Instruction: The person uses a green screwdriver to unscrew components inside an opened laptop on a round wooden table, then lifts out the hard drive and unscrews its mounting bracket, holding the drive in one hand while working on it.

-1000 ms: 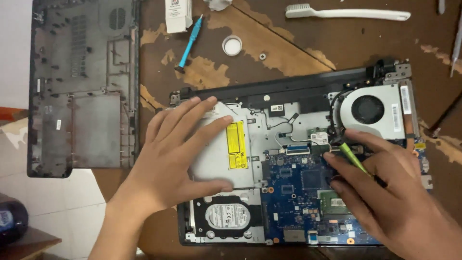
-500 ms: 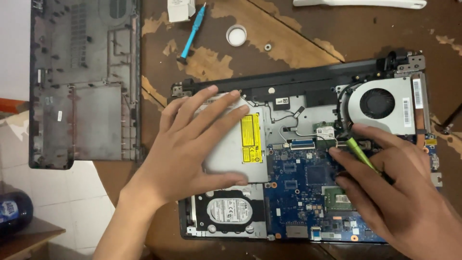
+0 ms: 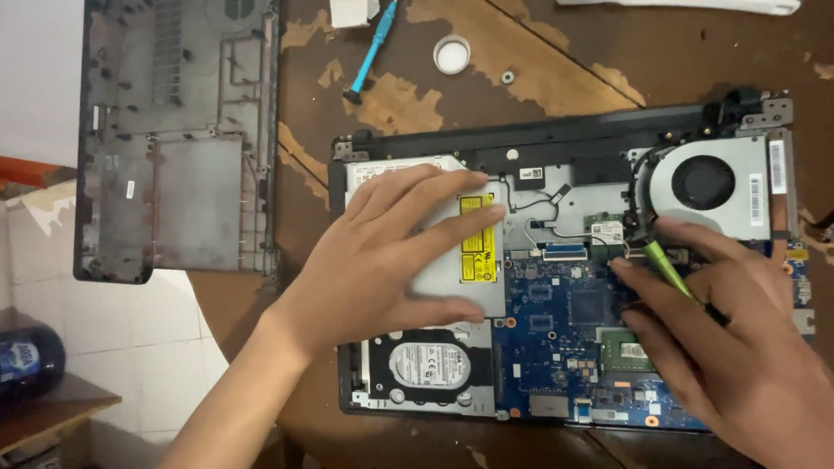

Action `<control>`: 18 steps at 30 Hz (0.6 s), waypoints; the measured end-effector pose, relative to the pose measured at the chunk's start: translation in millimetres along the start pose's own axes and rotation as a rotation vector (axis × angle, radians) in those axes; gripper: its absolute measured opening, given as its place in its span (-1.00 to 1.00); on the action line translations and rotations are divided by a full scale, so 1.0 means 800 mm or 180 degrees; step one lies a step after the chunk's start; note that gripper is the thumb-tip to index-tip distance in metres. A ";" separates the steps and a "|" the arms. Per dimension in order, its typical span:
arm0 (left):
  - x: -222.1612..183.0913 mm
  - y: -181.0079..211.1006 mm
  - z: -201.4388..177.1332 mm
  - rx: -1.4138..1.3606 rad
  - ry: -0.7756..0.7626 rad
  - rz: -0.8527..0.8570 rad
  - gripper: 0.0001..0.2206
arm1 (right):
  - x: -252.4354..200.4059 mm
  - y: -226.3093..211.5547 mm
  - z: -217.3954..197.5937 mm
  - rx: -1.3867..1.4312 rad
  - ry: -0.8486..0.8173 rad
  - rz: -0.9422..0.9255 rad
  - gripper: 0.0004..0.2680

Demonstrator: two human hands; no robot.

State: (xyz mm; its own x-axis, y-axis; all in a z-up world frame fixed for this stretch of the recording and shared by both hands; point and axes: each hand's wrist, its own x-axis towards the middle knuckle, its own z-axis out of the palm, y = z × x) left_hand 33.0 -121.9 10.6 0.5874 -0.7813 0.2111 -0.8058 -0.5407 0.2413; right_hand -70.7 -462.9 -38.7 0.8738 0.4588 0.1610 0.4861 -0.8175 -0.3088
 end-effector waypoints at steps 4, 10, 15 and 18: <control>-0.014 0.016 -0.011 -0.0419 0.1012 -0.0532 -0.57 | 0.004 0.004 -0.005 0.0139 0.0082 -0.0074 -0.61; -0.056 0.062 -0.018 -0.0423 0.0952 -0.2912 -0.61 | 0.012 -0.009 -0.013 0.0201 0.0044 0.0003 -0.61; -0.047 0.068 -0.028 -0.1002 0.0847 -0.3530 -0.53 | 0.011 -0.002 -0.010 0.0066 0.0013 0.0036 -0.59; -0.044 0.064 -0.027 -0.1178 0.0817 -0.3872 -0.54 | 0.019 -0.003 -0.012 0.0139 0.0076 -0.0029 -0.62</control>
State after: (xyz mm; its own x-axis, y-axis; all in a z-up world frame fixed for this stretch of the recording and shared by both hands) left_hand -27.4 -115.7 35.8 0.9541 0.2514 -0.1628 0.2959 -0.7070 0.6424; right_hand -58.6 -456.8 -26.7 0.8696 0.4573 0.1861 0.4936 -0.7971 -0.3478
